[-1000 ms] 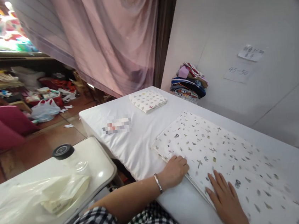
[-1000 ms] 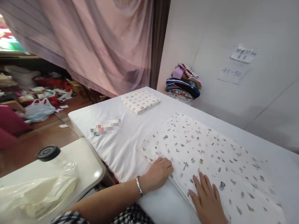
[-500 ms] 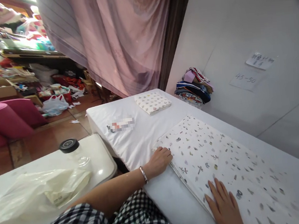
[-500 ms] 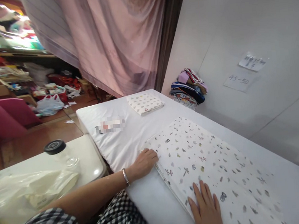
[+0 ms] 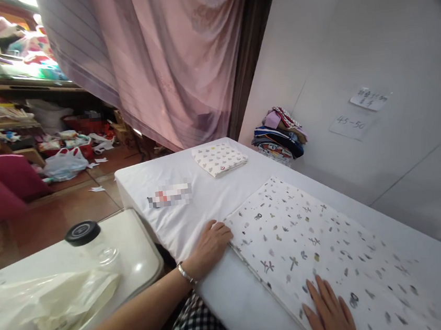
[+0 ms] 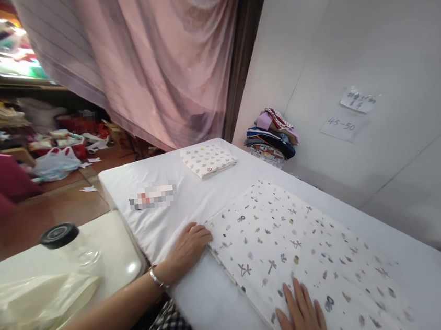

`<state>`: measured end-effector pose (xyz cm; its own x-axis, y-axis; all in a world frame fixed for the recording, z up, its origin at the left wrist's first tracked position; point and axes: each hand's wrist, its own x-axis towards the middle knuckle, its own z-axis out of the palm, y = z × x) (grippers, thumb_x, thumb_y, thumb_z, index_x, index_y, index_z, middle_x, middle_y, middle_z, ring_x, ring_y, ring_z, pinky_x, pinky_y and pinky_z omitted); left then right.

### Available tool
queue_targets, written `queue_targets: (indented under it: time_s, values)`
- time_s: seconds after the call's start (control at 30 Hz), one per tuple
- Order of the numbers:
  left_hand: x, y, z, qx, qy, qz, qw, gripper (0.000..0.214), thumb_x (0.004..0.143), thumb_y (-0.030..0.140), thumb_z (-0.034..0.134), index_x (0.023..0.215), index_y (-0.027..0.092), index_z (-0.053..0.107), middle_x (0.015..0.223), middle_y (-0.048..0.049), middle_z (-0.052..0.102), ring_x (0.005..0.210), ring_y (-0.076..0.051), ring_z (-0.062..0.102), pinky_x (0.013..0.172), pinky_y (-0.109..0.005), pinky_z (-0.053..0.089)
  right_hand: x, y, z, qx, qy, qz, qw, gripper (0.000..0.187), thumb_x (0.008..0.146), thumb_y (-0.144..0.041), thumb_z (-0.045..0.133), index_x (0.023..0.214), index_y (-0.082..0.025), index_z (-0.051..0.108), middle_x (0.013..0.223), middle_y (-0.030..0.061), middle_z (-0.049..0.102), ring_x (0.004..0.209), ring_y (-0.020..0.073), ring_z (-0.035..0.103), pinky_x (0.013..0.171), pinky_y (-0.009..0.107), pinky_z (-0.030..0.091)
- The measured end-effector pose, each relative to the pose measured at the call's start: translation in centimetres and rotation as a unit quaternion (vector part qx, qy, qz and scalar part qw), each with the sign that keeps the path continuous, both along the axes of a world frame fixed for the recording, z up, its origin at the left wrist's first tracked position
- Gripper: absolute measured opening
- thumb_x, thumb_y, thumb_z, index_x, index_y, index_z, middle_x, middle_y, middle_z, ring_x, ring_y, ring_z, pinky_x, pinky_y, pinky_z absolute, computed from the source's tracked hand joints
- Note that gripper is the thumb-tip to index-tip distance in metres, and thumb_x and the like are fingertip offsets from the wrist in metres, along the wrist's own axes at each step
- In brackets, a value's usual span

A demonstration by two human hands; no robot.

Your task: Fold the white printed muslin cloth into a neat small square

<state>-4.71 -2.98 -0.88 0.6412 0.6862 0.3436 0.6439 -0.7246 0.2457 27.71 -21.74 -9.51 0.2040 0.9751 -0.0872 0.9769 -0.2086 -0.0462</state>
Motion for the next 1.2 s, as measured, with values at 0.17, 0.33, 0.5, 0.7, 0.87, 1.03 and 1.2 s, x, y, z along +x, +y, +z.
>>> queue_targets:
  time_s: [0.17, 0.33, 0.5, 0.7, 0.87, 1.03, 1.2]
  values:
    - [-0.1, 0.1, -0.8, -0.073, -0.071, 0.034, 0.994, 0.028, 0.077, 0.005, 0.044, 0.089, 0.022, 0.063, 0.096, -0.0010, 0.064, 0.097, -0.018, 0.052, 0.087, -0.035, 0.036, 0.1, 0.4, 0.1, -0.023, 0.001, -0.008, 1.000, 0.063, 0.087, -0.065, 0.020, 0.142, -0.036, 0.023, 0.150, -0.0080, 0.011, 0.138, 0.0274, 0.012, 0.109, 0.054, 0.019]
    - [-0.6, 1.5, -2.4, -0.160, -0.161, 0.045, 0.973, 0.041, 0.062, 0.001, 0.041, 0.087, 0.022, 0.066, 0.098, -0.0010, 0.066, 0.099, -0.017, 0.054, 0.091, -0.033, 0.040, -0.6, 1.1, 1.2, -0.074, 0.025, -0.042, 0.996, 0.062, 0.086, -0.066, 0.018, 0.141, -0.038, 0.026, 0.149, -0.0093, 0.011, 0.138, 0.0253, 0.013, 0.109, 0.051, 0.022]
    - [-0.7, 2.7, -1.7, -0.233, -0.194, 0.119, 0.945, 0.028, 0.075, 0.017, 0.042, 0.093, 0.019, 0.064, 0.097, -0.0035, 0.066, 0.092, -0.018, 0.059, 0.087, -0.032, 0.046, -1.1, 1.1, 1.7, -0.027, 0.021, -0.018, 0.999, 0.059, 0.089, -0.061, 0.021, 0.141, -0.034, 0.028, 0.149, -0.0067, 0.011, 0.138, 0.0263, 0.012, 0.110, 0.052, 0.019]
    - [0.9, 4.3, -0.7, -0.127, -0.039, 0.169, 0.977, 0.043, 0.084, 0.044, 0.040, 0.110, 0.015, 0.059, 0.115, -0.0114, 0.060, 0.108, -0.028, 0.052, 0.094, -0.041, 0.039, -2.3, 0.8, 4.4, -0.003, 0.083, -0.005, 0.997, 0.058, 0.090, -0.058, 0.022, 0.142, -0.033, 0.025, 0.150, -0.0059, 0.007, 0.139, 0.0266, 0.009, 0.112, 0.051, 0.012]
    - [1.6, 6.3, -0.7, -0.198, 0.074, 0.194, 0.958, 0.054, 0.085, 0.049, 0.029, 0.120, 0.014, 0.051, 0.124, -0.0142, 0.055, 0.105, -0.031, 0.056, 0.088, -0.043, 0.042, -3.0, 1.0, 6.6, -0.009, 0.127, -0.001, 0.992, 0.062, 0.090, -0.059, 0.024, 0.144, -0.029, 0.025, 0.151, -0.0018, 0.004, 0.139, 0.0255, 0.004, 0.113, 0.048, 0.005]
    - [1.8, 7.3, 0.2, -0.278, 0.101, 0.216, 0.931, 0.054, 0.081, 0.054, 0.034, 0.113, 0.014, 0.052, 0.107, -0.0159, 0.063, 0.098, -0.033, 0.059, 0.082, -0.041, 0.042, -2.9, 1.0, 7.4, -0.025, 0.164, -0.012, 0.986, 0.063, 0.089, -0.057, 0.030, 0.144, -0.026, 0.026, 0.152, 0.0014, 0.003, 0.140, 0.0239, 0.000, 0.113, 0.047, 0.000]
    - [2.1, 6.9, 1.1, -0.292, 0.090, 0.216, 0.927, 0.034, 0.077, 0.049, 0.039, 0.081, 0.020, 0.055, 0.085, -0.0088, 0.066, 0.081, -0.028, 0.062, 0.069, -0.037, 0.044, -1.7, 1.3, 9.0, -0.042, 0.239, -0.009, 0.970, 0.062, 0.087, -0.056, 0.037, 0.143, -0.028, 0.027, 0.153, 0.0004, 0.001, 0.140, 0.0220, -0.001, 0.113, 0.044, 0.004]
